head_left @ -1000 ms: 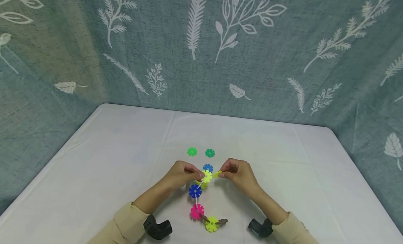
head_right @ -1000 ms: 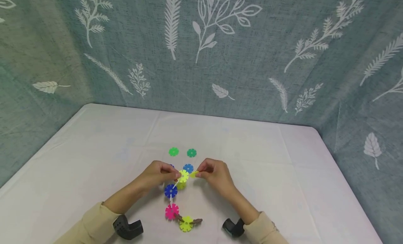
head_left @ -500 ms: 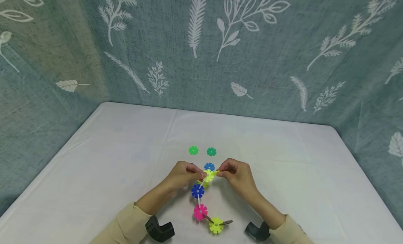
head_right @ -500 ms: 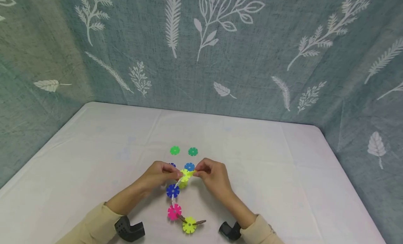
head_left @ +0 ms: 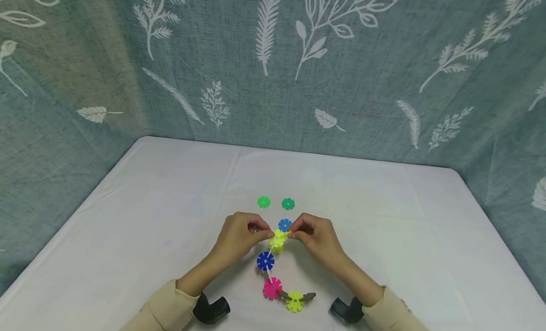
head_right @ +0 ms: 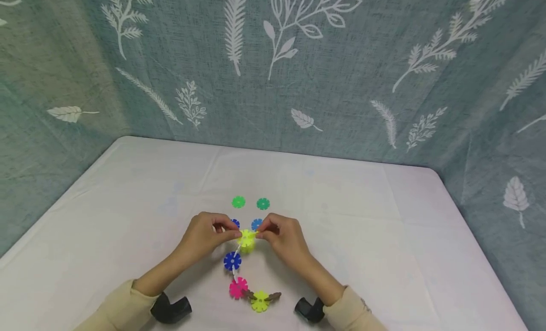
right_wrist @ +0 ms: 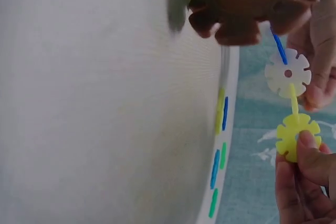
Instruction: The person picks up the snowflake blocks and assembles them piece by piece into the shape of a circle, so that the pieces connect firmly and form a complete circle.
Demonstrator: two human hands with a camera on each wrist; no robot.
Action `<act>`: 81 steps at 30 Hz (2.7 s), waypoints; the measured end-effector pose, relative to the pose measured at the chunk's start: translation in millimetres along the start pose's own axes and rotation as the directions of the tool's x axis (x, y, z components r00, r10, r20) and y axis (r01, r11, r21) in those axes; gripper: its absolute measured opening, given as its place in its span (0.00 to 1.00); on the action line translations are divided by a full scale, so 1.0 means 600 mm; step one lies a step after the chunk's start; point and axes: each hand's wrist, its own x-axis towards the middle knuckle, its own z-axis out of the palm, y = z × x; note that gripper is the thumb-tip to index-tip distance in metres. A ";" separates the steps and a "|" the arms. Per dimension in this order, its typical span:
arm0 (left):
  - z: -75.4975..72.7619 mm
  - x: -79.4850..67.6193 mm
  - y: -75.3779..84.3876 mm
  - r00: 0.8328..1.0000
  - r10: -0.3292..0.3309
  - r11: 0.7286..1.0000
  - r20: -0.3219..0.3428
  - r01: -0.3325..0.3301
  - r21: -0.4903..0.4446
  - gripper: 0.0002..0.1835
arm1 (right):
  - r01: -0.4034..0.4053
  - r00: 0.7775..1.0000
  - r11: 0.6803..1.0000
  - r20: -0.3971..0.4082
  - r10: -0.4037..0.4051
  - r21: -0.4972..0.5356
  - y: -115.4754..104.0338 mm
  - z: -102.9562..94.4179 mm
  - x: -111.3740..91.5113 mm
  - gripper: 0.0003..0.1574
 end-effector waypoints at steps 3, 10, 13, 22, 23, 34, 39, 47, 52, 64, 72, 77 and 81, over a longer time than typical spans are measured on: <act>0.004 0.000 0.007 0.997 0.078 0.997 -0.015 -0.078 0.017 0.03 | 0.019 1.000 1.000 0.015 -0.019 0.008 0.001 0.001 0.002 0.03; 0.015 -0.002 0.014 0.990 0.143 0.986 -0.010 -0.141 0.088 0.04 | 0.047 0.998 0.998 0.031 -0.048 0.038 0.002 0.009 0.005 0.03; 0.016 -0.004 0.011 0.990 0.138 0.985 -0.025 -0.134 0.111 0.04 | 0.050 0.998 0.998 0.041 -0.052 0.046 0.002 0.012 0.005 0.04; -0.005 -0.011 -0.006 0.991 0.055 0.995 -0.121 -0.045 0.087 0.04 | -0.115 0.974 0.988 0.206 0.091 0.106 0.020 0.007 0.019 0.24; -0.007 -0.011 -0.007 0.991 0.051 0.995 -0.125 -0.040 0.089 0.04 | -0.136 0.971 0.987 0.208 0.116 0.086 0.023 0.006 0.022 0.24; -0.018 -0.013 -0.016 0.990 -0.009 0.995 -0.137 0.022 0.094 0.05 | -0.161 0.948 0.975 0.252 0.196 -0.153 0.036 0.014 0.028 0.20; -0.022 -0.012 -0.014 0.990 -0.008 0.996 -0.142 0.019 0.081 0.05 | -0.072 0.961 0.957 0.239 0.142 -0.280 0.028 0.020 0.025 0.18; -0.023 -0.011 -0.015 0.990 0.002 0.996 -0.138 0.011 0.092 0.05 | -0.006 0.973 0.944 0.217 0.082 -0.330 0.013 0.028 0.022 0.10; -0.022 -0.010 -0.016 0.991 -0.007 0.996 -0.130 0.019 0.085 0.05 | 0.026 0.968 0.944 0.243 0.057 -0.327 0.008 0.030 0.022 0.16; -0.016 -0.012 -0.019 0.991 -0.023 0.997 -0.131 0.032 0.064 0.05 | -0.008 0.950 0.942 0.293 0.112 -0.335 0.003 0.030 0.022 0.13; -0.008 -0.013 -0.019 0.994 0.004 0.999 -0.109 0.001 0.050 0.06 | -0.281 0.948 0.958 0.136 0.287 -0.061 0.003 0.005 0.033 0.04; -0.003 -0.014 -0.016 0.992 0.054 0.997 -0.117 -0.046 0.066 0.06 | -0.320 0.942 0.943 0.137 0.307 0.088 0.000 -0.007 0.040 0.08; 0.001 -0.015 -0.013 0.988 0.097 0.993 -0.125 -0.088 0.076 0.05 | -0.322 0.941 0.941 0.143 0.307 0.101 -0.004 -0.008 0.038 0.09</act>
